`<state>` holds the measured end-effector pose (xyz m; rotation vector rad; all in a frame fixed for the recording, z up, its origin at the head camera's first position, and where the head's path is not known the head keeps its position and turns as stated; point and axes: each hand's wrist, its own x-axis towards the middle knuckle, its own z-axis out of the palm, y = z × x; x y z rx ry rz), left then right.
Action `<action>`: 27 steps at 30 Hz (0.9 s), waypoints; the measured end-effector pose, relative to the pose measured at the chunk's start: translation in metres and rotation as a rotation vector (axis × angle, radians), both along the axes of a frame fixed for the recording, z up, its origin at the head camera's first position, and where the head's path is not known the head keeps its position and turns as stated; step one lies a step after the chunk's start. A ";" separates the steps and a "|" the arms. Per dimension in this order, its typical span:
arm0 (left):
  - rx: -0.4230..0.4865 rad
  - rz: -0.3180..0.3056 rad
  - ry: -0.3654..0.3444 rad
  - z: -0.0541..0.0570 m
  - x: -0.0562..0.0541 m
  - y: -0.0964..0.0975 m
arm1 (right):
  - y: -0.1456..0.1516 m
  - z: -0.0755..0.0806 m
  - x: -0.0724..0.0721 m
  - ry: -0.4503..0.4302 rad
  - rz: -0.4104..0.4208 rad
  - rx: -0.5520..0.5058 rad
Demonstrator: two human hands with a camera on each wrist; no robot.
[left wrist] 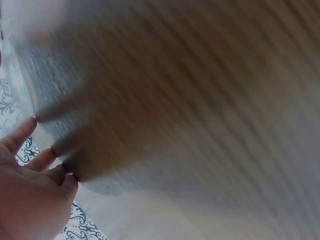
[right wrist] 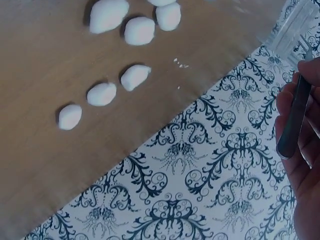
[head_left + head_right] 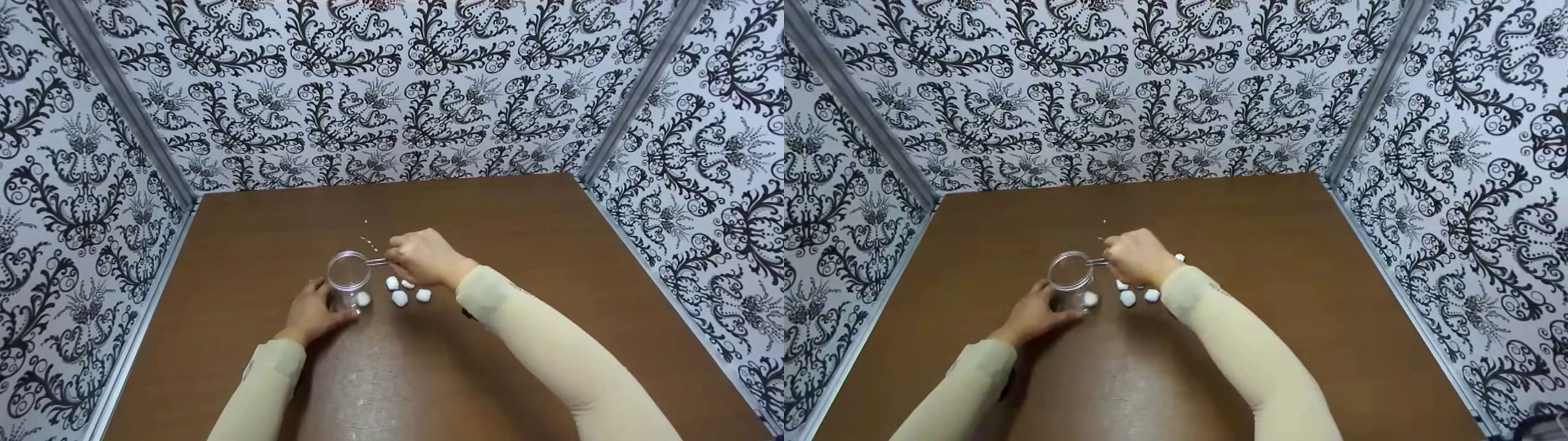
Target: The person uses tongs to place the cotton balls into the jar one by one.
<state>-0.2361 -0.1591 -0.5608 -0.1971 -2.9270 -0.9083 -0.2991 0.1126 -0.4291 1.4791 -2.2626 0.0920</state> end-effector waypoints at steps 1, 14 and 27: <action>0.000 -0.001 -0.002 0.000 0.000 0.000 | 0.004 0.001 -0.001 -0.002 -0.009 0.000; 0.016 -0.005 -0.031 0.004 0.000 -0.002 | 0.105 -0.020 -0.028 -0.014 -0.205 -0.040; 0.021 -0.009 0.002 -0.001 0.000 0.000 | 0.152 -0.054 -0.032 -0.047 -0.339 0.031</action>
